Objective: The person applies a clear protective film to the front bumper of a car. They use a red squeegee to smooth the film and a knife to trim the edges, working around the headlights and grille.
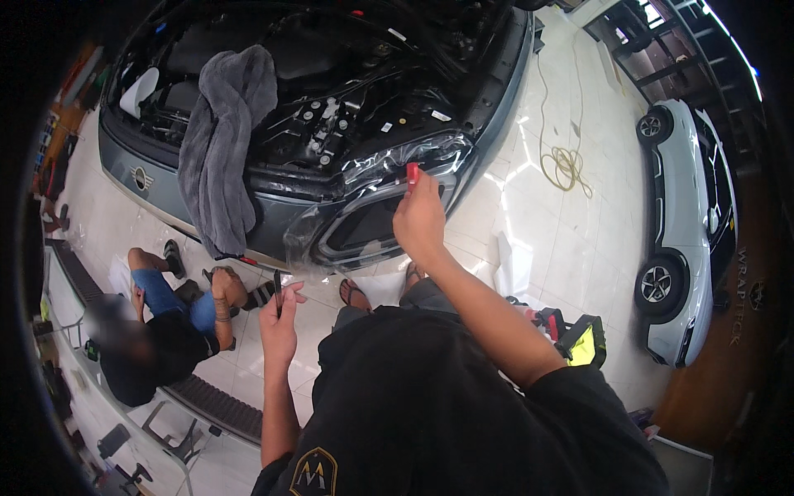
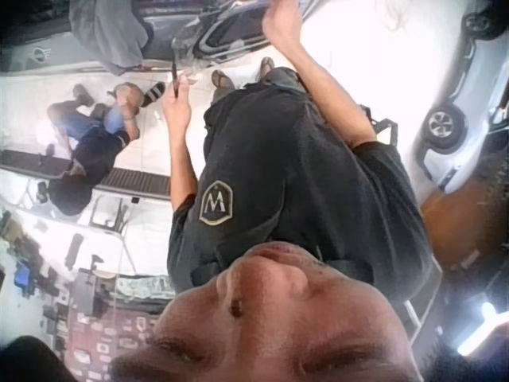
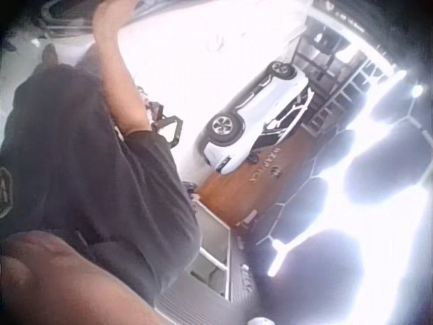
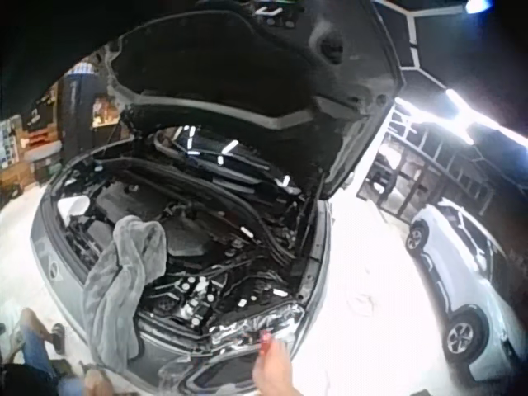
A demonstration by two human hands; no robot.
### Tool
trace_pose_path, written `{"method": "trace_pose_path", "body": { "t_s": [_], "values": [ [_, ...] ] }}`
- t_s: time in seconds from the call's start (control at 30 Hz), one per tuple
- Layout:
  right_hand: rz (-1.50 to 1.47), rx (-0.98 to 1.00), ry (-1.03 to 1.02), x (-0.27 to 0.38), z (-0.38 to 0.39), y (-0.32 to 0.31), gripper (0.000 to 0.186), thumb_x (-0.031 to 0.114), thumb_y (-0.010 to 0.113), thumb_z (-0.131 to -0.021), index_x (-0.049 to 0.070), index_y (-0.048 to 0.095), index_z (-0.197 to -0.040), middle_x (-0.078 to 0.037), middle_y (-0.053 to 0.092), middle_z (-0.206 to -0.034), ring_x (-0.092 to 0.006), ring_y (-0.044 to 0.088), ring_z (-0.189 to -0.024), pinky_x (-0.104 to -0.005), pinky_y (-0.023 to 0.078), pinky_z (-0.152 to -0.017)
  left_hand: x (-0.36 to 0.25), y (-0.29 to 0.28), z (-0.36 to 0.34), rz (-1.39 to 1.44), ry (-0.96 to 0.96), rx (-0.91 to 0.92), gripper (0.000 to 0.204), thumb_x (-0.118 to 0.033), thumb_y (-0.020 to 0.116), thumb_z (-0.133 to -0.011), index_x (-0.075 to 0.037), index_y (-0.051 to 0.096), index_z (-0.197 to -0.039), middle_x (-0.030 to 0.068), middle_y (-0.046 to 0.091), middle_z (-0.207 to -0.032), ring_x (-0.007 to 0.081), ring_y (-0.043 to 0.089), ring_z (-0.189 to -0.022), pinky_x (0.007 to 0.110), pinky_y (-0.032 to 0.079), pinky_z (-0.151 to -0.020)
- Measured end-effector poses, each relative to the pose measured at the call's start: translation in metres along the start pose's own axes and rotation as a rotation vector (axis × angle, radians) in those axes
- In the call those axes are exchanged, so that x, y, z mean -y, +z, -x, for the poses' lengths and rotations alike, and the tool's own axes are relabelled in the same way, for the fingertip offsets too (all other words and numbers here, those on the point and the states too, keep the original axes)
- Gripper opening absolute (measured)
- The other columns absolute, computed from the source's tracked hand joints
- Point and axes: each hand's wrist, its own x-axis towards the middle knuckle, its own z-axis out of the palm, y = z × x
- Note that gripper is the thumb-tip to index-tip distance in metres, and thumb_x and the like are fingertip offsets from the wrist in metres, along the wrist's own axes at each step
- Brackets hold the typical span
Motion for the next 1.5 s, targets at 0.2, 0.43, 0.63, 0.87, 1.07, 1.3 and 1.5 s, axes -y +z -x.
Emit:
{"method": "trace_pose_path", "body": {
  "t_s": [0.2, 0.43, 0.63, 0.87, 1.07, 1.3, 1.5],
  "values": [
    [-0.093, 0.179, -0.055, 0.034, 0.029, 0.049, 0.021, 0.005, 0.055, -0.095, -0.001, 0.051, -0.115, -0.027, 0.063, -0.100, -0.0503, 0.063, -0.095, -0.0586, 0.049, -0.082, -0.022, 0.016, -0.004, 0.020, -0.002, 0.081, 0.039, -0.034, 0.054, -0.109, -0.002, 0.073, -0.121, -0.0024, 0.067, -0.092, 0.0059, 0.050, -0.082, 0.024, 0.039, -0.079],
    [-0.224, -0.103, 0.091, -0.013, 0.010, 0.024, 0.022, 0.005, 0.058, -0.097, -0.001, 0.057, -0.118, -0.026, 0.066, -0.103, -0.0477, 0.064, -0.097, -0.0528, 0.050, -0.085, -0.020, 0.019, -0.013, 0.067, 0.049, 0.058, 0.036, -0.032, 0.056, -0.108, -0.002, 0.072, -0.120, -0.0007, 0.066, -0.089, 0.0052, 0.050, -0.078, 0.023, 0.040, -0.072],
    [-0.363, 0.295, -0.081, 0.051, 0.028, 0.011, 0.024, 0.006, 0.064, -0.095, -0.002, 0.063, -0.118, -0.022, 0.068, -0.102, -0.0391, 0.066, -0.090, -0.0402, 0.053, -0.080, -0.028, 0.024, -0.012, 0.076, 0.012, 0.099, 0.033, -0.029, 0.055, -0.109, -0.002, 0.073, -0.114, -0.0034, 0.060, -0.084, 0.0050, 0.046, -0.074, 0.023, 0.038, -0.070],
    [-0.489, 0.514, -0.905, 0.151, 0.032, -0.187, 0.021, 0.004, 0.071, -0.085, 0.005, 0.079, -0.105, -0.009, 0.071, -0.102, -0.0275, 0.066, -0.092, -0.0362, 0.057, -0.075, -0.014, 0.041, -0.014, 0.277, -0.052, 0.156, 0.032, -0.027, 0.052, -0.110, -0.002, 0.071, -0.106, -0.0037, 0.055, -0.080, 0.0058, 0.049, -0.077, 0.023, 0.040, -0.071],
    [-0.687, 0.118, -1.185, 0.160, 0.021, -0.181, 0.022, 0.011, 0.074, -0.072, 0.004, 0.080, -0.092, -0.011, 0.071, -0.088, -0.0249, 0.067, -0.083, -0.0288, 0.058, -0.063, -0.034, 0.087, -0.017, 0.181, 0.011, 0.279, 0.032, -0.026, 0.051, -0.109, -0.001, 0.070, -0.104, -0.0011, 0.055, -0.080, 0.0085, 0.049, -0.077, 0.026, 0.041, -0.071],
    [-0.815, 0.217, -1.045, 0.113, 0.001, -0.207, 0.025, 0.009, 0.075, -0.070, 0.002, 0.078, -0.094, -0.013, 0.071, -0.086, -0.0259, 0.065, -0.081, -0.0296, 0.056, -0.063, -0.068, 0.143, -0.020, 0.222, 0.041, 0.368, 0.036, -0.031, 0.048, -0.111, -0.002, 0.070, -0.107, -0.0030, 0.055, -0.083, 0.0061, 0.047, -0.074, 0.024, 0.038, -0.068],
    [-0.565, 0.743, -0.341, -0.034, -0.041, -0.170, 0.065, 0.018, 0.083, -0.086, 0.003, 0.053, -0.141, -0.019, 0.058, -0.127, -0.0325, 0.061, -0.109, -0.0384, 0.051, -0.091, -0.089, 0.210, -0.026, 0.262, 0.037, 0.306, 0.024, -0.022, 0.053, -0.109, -0.002, 0.066, -0.103, 0.0013, 0.059, -0.089, 0.0114, 0.053, -0.083, 0.029, 0.044, -0.076]
  ]
}}
